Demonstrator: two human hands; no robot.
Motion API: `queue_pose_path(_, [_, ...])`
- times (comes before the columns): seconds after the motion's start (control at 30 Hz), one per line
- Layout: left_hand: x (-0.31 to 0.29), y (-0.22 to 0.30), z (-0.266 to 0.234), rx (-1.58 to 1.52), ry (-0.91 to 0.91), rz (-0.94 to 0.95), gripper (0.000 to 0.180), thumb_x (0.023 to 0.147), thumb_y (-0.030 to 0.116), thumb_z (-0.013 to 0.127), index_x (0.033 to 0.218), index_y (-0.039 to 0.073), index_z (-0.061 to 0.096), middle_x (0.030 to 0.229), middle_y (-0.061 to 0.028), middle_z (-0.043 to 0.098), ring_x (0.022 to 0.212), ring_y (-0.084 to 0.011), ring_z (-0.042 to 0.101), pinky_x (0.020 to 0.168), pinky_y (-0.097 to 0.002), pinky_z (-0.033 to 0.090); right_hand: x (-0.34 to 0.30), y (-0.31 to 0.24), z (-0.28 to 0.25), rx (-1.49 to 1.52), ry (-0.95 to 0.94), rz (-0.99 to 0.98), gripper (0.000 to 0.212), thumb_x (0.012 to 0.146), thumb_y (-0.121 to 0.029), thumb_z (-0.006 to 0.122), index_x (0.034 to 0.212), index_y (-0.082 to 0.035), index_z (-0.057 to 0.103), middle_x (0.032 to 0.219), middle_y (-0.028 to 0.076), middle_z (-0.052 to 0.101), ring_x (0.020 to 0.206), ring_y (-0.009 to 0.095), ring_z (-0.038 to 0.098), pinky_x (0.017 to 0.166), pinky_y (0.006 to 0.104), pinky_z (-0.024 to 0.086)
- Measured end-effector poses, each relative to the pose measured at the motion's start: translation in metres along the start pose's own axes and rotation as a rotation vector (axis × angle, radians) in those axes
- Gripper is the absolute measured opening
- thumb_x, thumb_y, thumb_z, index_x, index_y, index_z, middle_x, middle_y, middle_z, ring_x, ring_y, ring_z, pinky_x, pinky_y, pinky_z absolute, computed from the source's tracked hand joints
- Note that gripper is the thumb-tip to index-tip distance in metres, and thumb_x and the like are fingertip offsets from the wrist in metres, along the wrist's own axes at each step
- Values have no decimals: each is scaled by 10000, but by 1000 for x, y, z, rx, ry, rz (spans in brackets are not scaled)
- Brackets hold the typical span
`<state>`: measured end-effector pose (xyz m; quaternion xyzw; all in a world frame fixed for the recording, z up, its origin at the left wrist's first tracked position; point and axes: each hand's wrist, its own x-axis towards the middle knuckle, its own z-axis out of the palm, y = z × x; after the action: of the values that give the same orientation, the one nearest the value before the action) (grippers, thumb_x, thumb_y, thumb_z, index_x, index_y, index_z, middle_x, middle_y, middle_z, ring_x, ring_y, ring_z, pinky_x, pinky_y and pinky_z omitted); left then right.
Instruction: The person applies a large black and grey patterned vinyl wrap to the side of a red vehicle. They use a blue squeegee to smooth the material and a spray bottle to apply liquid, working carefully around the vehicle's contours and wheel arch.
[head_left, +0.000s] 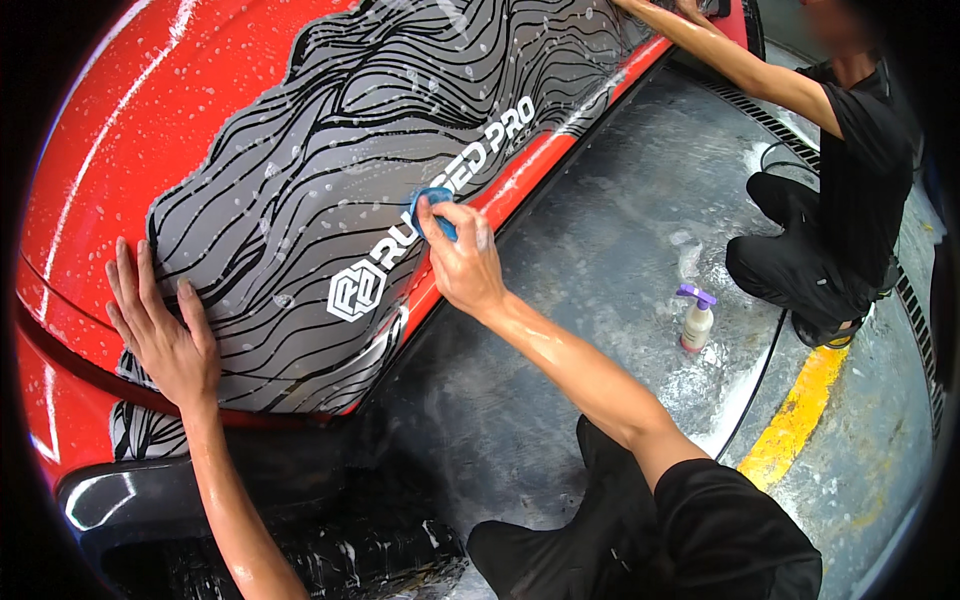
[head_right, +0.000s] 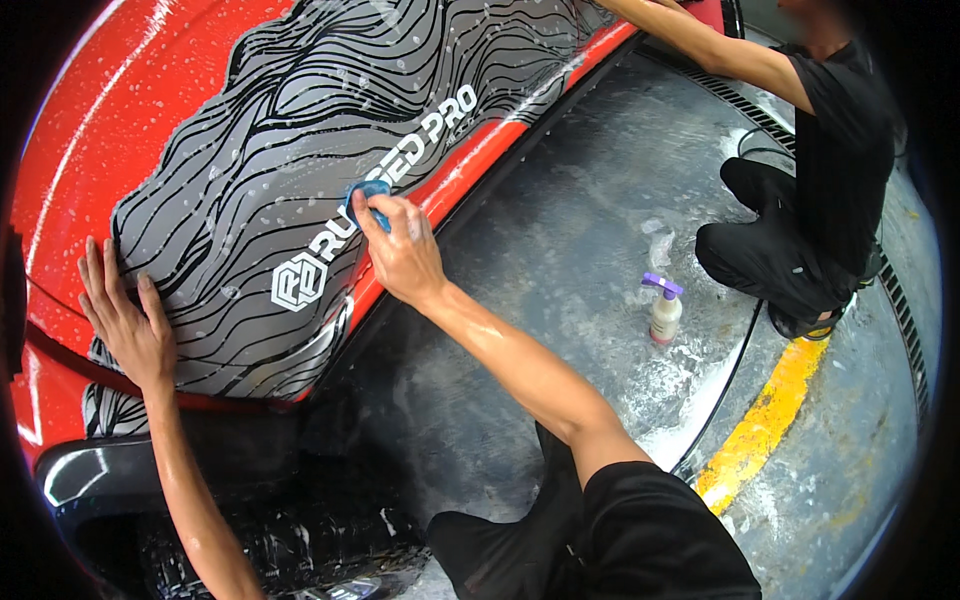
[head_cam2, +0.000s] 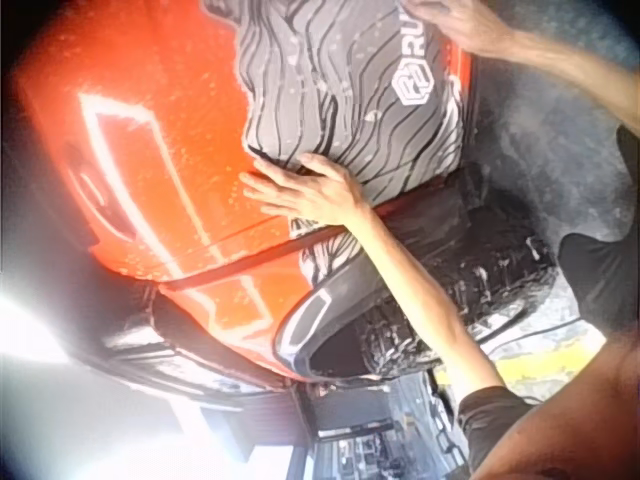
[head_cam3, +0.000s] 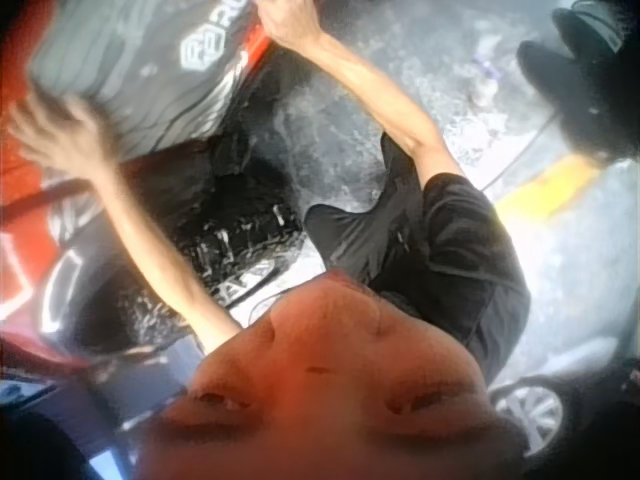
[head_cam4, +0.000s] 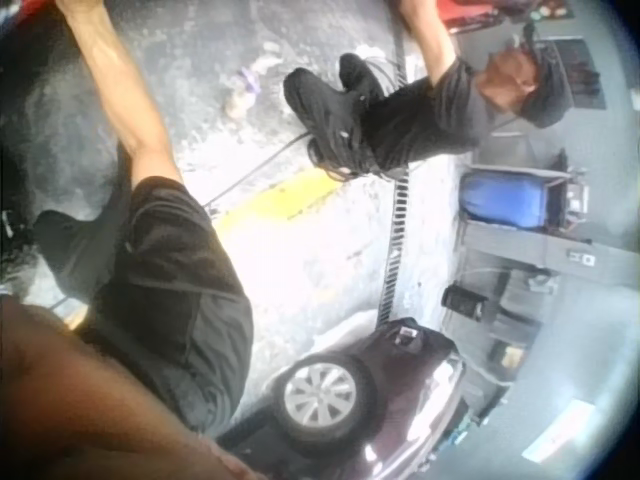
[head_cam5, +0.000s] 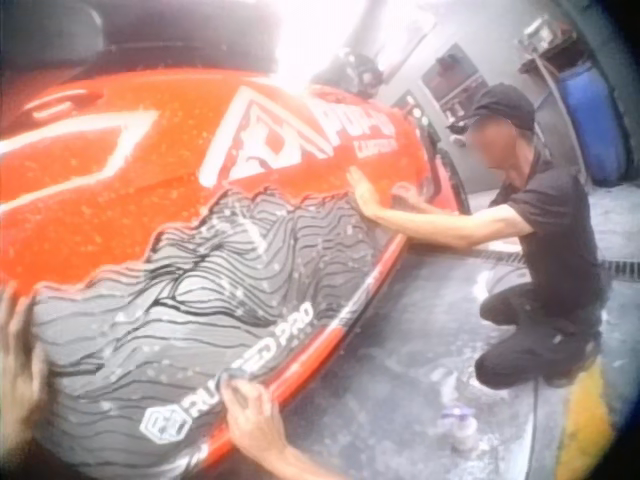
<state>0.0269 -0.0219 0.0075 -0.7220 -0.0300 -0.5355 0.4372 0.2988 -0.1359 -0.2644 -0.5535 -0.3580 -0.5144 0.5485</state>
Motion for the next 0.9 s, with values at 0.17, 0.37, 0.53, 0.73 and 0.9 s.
queue_pose_path(0.17, [-1,0,2,4,1,15,600,1155,368,518,1723,197,422,1803,-44,373,1698,-286,265,1368,-550,155,2,6,-5,-22,18,164,776,965,-16,666,1706,-164,491,1363,168,562,1209,378,547,1041,495,483])
queue_pose_path(0.37, [-3,-2,3,16,-1,15,598,1157,374,515,1722,200,422,1801,-47,375,1696,-289,269,1366,-556,160,6,13,-1,-169,92,300,767,939,-2,683,1678,-139,531,1400,88,565,1297,333,539,1074,484,475])
queue_pose_path(0.53, [-4,-2,3,20,-1,17,600,1158,380,512,1723,198,421,1799,-47,377,1695,-289,272,1365,-558,161,-8,13,2,-124,37,141,813,935,4,682,1711,-121,472,1503,132,540,1311,360,506,1106,510,429])
queue_pose_path(0.73, [-3,-4,3,15,8,27,603,1157,379,512,1724,197,419,1800,-40,378,1696,-289,271,1366,-560,160,-16,10,6,-83,41,1,776,900,2,692,1656,-115,559,1482,83,558,1333,346,509,1116,506,429])
queue_pose_path(0.9, [-4,-3,5,19,9,32,605,1154,376,515,1725,200,421,1799,-38,378,1696,-282,271,1366,-557,164,-22,-4,13,-23,61,128,865,906,2,696,1720,-190,474,1515,82,552,1336,344,524,1131,501,411])
